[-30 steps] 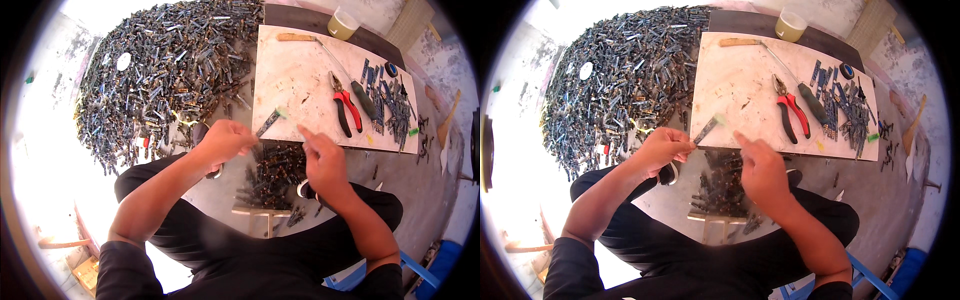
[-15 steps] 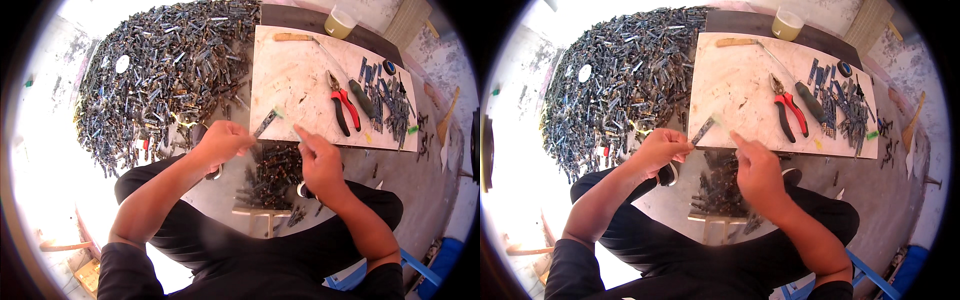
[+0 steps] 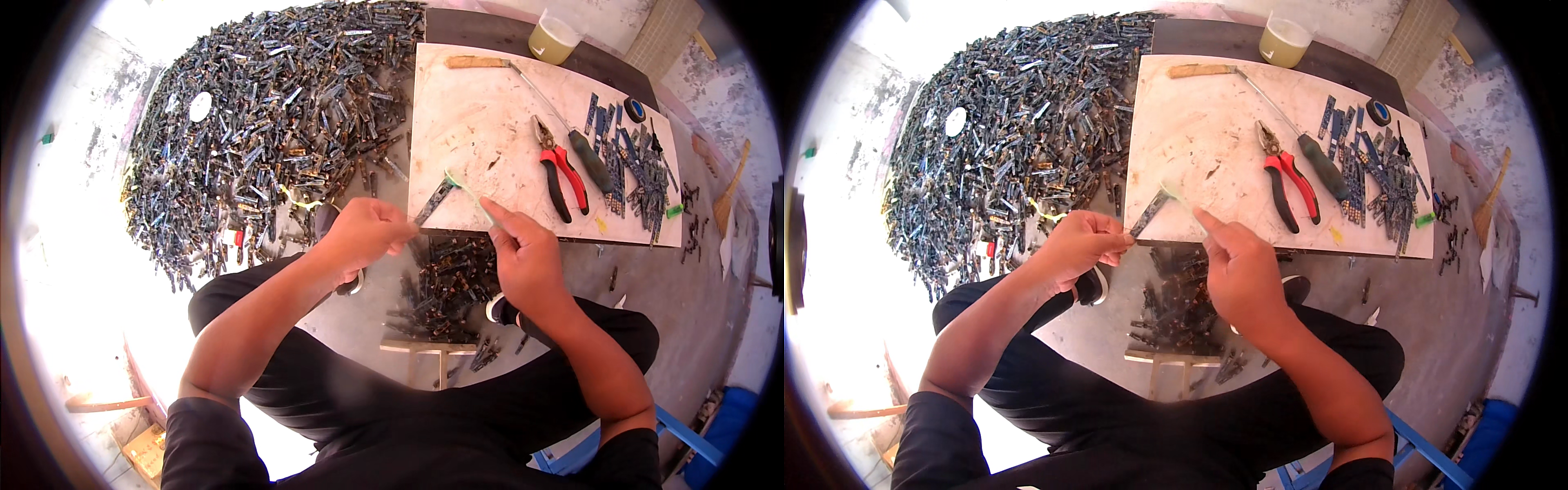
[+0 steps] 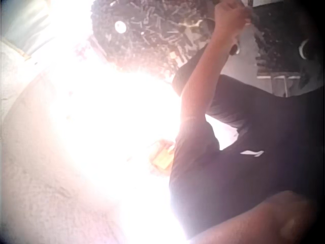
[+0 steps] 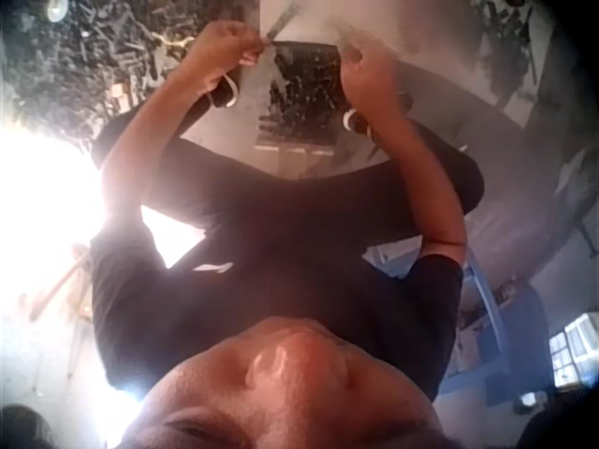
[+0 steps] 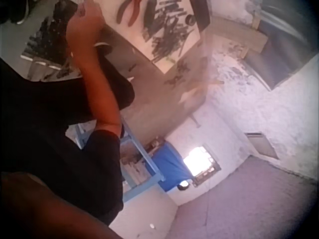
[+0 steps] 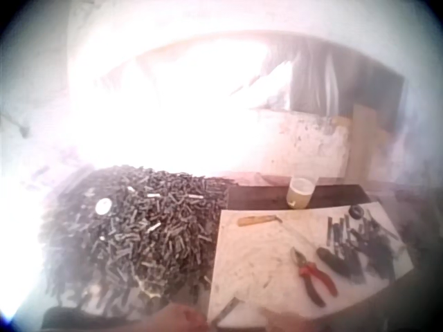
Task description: The person disassembles cylindrical battery packs by using a screwdriver to pry open the casing and pliers to remove internal components. The person then uses a toothbrush to clean the extracted battery strips before placing them on the table.
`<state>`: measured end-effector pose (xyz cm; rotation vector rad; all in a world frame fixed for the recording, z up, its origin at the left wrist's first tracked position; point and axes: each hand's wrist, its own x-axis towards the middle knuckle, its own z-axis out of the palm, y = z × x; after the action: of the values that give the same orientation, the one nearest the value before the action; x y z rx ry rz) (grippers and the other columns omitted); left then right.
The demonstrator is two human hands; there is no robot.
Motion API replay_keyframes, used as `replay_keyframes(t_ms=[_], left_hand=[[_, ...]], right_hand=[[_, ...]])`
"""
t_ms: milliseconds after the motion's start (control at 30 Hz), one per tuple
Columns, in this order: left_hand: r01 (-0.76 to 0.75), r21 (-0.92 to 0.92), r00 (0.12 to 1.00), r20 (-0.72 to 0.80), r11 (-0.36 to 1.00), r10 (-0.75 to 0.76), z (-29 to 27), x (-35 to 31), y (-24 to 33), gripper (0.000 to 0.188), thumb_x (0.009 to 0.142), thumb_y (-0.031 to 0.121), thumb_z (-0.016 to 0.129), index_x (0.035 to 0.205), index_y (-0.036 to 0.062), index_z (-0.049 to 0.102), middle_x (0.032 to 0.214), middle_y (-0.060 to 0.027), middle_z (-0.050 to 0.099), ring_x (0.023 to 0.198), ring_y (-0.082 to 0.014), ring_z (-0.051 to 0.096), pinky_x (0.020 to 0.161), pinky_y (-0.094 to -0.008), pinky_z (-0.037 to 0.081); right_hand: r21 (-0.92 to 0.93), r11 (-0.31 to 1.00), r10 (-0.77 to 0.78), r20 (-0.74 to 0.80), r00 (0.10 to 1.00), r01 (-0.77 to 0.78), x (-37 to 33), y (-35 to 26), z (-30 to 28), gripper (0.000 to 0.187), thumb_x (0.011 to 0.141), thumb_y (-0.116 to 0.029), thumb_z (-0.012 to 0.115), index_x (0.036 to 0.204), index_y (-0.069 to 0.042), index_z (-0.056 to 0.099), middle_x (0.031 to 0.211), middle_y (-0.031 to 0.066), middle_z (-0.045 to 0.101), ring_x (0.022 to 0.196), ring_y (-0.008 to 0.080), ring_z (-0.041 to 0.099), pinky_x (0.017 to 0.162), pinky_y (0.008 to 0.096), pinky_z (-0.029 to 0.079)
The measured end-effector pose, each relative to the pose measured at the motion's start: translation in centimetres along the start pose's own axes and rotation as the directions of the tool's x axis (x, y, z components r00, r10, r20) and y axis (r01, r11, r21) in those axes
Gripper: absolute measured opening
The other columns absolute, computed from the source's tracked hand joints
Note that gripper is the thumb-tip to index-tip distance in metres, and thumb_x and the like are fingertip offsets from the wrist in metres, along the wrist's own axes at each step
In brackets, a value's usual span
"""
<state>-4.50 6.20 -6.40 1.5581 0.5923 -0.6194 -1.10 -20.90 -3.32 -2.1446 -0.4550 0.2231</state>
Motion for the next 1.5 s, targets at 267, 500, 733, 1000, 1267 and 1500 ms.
replay_keyframes(t_ms=[267, 500, 733, 1000, 1267, 1500], left_hand=[[-0.002, -0.015, 1.000, 0.004, 1.000, 0.002, 0.0, 0.1, -0.1, 0.021, 0.096, 0.011, 0.079, 0.077, 0.0062, 0.070, 0.075, 0.0000, 0.068, 0.067, -0.0090, 0.064, 0.069, -0.0251, 0.053], [0.004, 0.008, 1.000, 0.002, 1.000, -0.004, 0.0, 0.1, 0.0, 0.021, 0.096, 0.012, 0.079, 0.077, 0.0073, 0.070, 0.075, 0.0003, 0.068, 0.069, -0.0090, 0.065, 0.071, -0.0256, 0.054], [0.018, 0.000, 1.000, -0.004, 1.000, -0.018, 0.1, -0.1, 0.1, 0.022, 0.096, 0.012, 0.080, 0.077, 0.0070, 0.070, 0.076, 0.0001, 0.068, 0.070, -0.0091, 0.065, 0.071, -0.0262, 0.054], [0.021, -0.017, 1.000, -0.007, 1.000, -0.021, 0.0, -0.1, 0.2, 0.020, 0.096, 0.012, 0.080, 0.079, 0.0055, 0.071, 0.077, -0.0007, 0.069, 0.069, -0.0097, 0.065, 0.071, -0.0266, 0.054], [0.025, -0.029, 1.000, -0.002, 0.999, -0.025, -0.1, 0.1, 0.0, 0.019, 0.095, 0.011, 0.080, 0.079, 0.0053, 0.071, 0.076, -0.0008, 0.068, 0.069, -0.0096, 0.065, 0.071, -0.0255, 0.054], [0.031, -0.030, 0.999, -0.008, 0.999, -0.031, 0.1, 0.1, 0.1, 0.019, 0.095, 0.011, 0.080, 0.079, 0.0052, 0.071, 0.076, -0.0010, 0.069, 0.068, -0.0094, 0.065, 0.070, -0.0253, 0.053]], right_hand=[[-0.038, 0.999, 0.008, 0.014, 1.000, -0.007, -0.1, -0.3, -0.2, 0.040, 0.098, 0.004, 0.062, 0.135, -0.003, 0.073, 0.087, 0.0210, 0.065, 0.077, 0.0362, 0.065, 0.075, 0.0401, 0.053], [0.031, 0.999, 0.013, 0.020, 1.000, -0.014, 0.0, -0.3, -0.4, 0.040, 0.097, 0.005, 0.062, 0.135, -0.003, 0.073, 0.085, 0.0210, 0.064, 0.074, 0.0365, 0.064, 0.073, 0.0402, 0.052], [-0.023, 1.000, -0.009, 0.018, 1.000, 0.010, -0.2, -0.3, -0.5, 0.041, 0.096, 0.006, 0.061, 0.134, -0.002, 0.073, 0.089, 0.0218, 0.067, 0.079, 0.0367, 0.068, 0.076, 0.0391, 0.054], [-0.023, 0.999, -0.025, 0.054, 0.998, 0.026, -0.8, -0.4, 0.1, 0.039, 0.098, 0.005, 0.061, 0.135, -0.002, 0.073, 0.087, 0.0206, 0.066, 0.077, 0.0357, 0.067, 0.074, 0.0408, 0.053], [-0.002, 1.000, -0.013, 0.038, 0.999, 0.013, -0.5, -0.3, -0.1, 0.040, 0.098, 0.004, 0.061, 0.135, -0.003, 0.073, 0.087, 0.0202, 0.065, 0.077, 0.0351, 0.066, 0.075, 0.0397, 0.054], [0.031, 0.999, -0.015, 0.086, 0.996, 0.012, -0.4, -0.2, -0.4, 0.041, 0.097, 0.004, 0.062, 0.136, -0.003, 0.072, 0.088, 0.0214, 0.066, 0.079, 0.0364, 0.067, 0.076, 0.0399, 0.054]])
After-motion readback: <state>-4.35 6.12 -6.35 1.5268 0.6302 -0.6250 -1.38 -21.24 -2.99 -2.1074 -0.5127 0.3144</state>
